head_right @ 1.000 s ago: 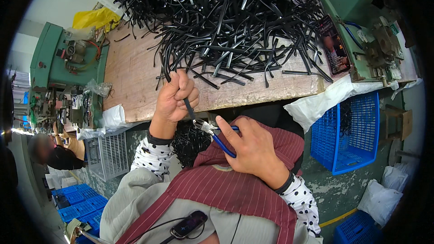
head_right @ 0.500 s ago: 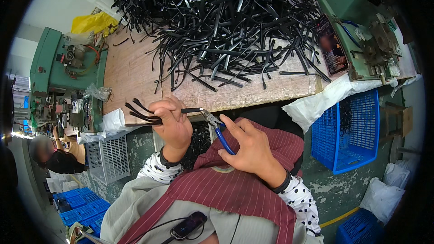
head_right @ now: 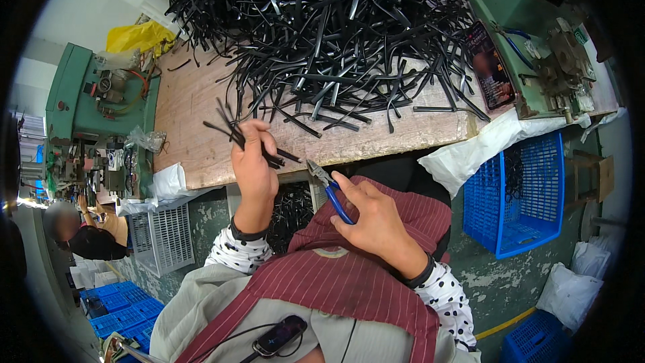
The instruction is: The person repeatedly picks up black cables from a pile on a wooden table and uses blue-handled pliers to cut the ends. The cut pieces are dropped back onto the table. The task continues throughout the clip with no change in method or destination for the cut pieces.
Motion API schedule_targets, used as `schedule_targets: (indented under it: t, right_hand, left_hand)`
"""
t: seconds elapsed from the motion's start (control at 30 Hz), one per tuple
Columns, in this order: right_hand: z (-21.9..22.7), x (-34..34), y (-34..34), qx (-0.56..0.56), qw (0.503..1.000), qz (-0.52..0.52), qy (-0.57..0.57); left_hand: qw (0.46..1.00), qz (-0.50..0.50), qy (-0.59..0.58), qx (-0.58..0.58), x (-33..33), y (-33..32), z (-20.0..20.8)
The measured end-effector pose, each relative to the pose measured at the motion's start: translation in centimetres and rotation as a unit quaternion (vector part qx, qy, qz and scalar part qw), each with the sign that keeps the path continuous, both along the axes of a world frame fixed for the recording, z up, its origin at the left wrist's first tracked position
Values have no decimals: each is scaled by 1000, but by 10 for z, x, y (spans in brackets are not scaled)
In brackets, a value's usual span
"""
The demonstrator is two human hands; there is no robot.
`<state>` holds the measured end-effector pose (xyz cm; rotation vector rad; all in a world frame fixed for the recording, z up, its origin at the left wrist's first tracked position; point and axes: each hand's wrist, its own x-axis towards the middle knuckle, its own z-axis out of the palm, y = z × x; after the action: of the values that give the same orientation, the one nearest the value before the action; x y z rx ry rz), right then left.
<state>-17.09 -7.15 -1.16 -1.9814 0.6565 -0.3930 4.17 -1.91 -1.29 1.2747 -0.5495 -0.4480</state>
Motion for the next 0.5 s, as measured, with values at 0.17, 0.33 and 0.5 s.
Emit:
schedule_targets:
  t: [0.17,0.33,0.5]
  right_hand:
    - [3,0,-1,0,1000,-8,9]
    - [3,1,3,-29,1000,-8,6]
    - [1,0,2,-41,999,-2,-9]
  left_hand:
    - [846,30,-387,366,20,-15,-15]
    - [820,47,-382,424,38,-35,-34]
    - [933,-52,-77,349,65,-9,-24]
